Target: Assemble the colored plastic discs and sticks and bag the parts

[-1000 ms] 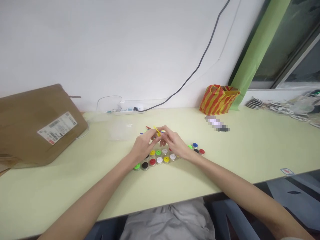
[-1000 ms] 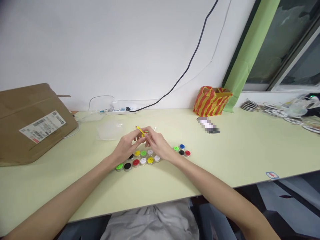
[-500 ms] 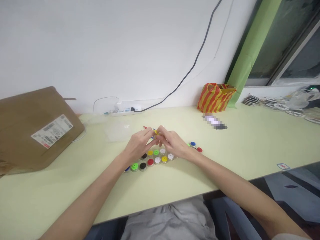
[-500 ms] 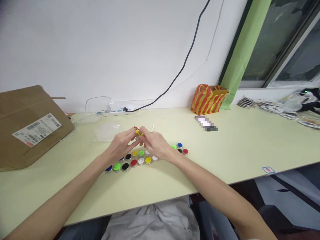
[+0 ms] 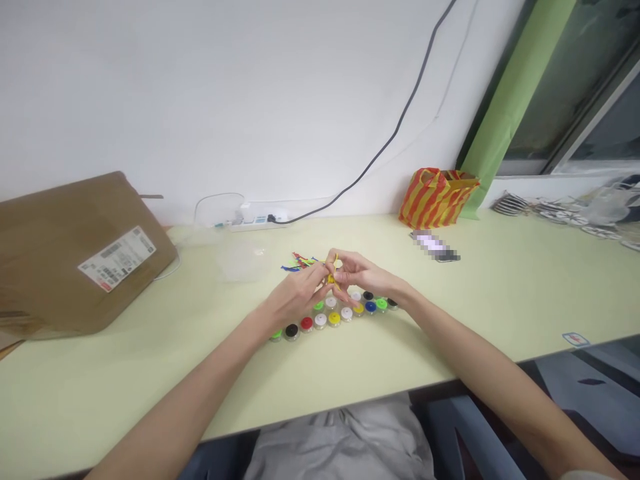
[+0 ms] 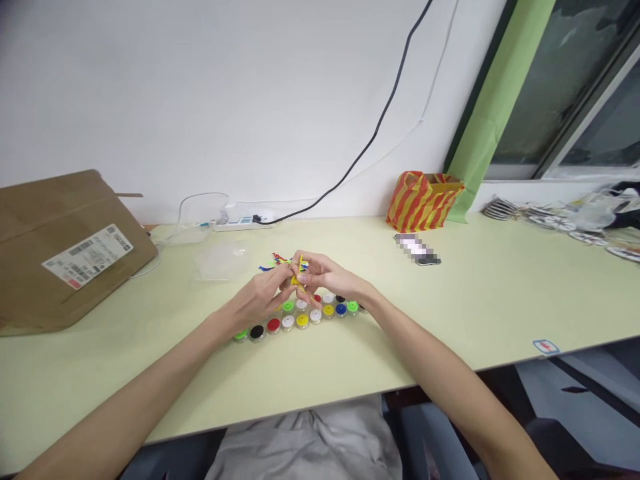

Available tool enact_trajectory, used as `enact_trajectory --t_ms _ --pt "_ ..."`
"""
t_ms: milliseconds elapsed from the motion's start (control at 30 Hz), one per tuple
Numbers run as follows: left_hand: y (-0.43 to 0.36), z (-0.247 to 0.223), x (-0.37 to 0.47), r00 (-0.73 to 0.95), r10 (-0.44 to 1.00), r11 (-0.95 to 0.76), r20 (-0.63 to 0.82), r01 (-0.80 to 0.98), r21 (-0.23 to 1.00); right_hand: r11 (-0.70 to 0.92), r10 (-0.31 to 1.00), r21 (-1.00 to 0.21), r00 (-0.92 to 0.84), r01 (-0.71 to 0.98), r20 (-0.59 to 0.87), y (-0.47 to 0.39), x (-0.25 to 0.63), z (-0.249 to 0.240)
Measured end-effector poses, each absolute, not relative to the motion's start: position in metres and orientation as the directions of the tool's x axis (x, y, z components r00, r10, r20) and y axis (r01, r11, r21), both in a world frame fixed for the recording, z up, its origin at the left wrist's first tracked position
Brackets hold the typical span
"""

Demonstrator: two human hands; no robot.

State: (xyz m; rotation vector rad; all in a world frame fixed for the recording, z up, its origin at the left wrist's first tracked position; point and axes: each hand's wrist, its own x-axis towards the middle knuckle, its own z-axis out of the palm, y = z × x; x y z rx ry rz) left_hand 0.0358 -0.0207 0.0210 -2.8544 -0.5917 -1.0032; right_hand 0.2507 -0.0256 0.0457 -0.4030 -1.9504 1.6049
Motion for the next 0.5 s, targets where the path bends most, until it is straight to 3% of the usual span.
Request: enact_trajectory --t_ms 300,367,500 --pt "-0.016 0.027 0.018 0.664 0.108 -0.847 0.74 0.452 -0.282 0.121 0.614 -0.991 -0.789 0.051 0.034 -0.029 0.268 0.054" --pt "-0.01 0.032 0.0 0.593 0.117 -0.813 0.797 0.518 -0.266 0.136 0.694 -0.988 -0.719 0.072 0.043 -0.024 0.277 0.055" --pt "0.002 0.038 -0.019 0.518 0.251 -0.747 0.817 0.641 -0.177 0.333 0.883 -0.913 -0.418 0.235 0.214 0.001 0.283 0.039"
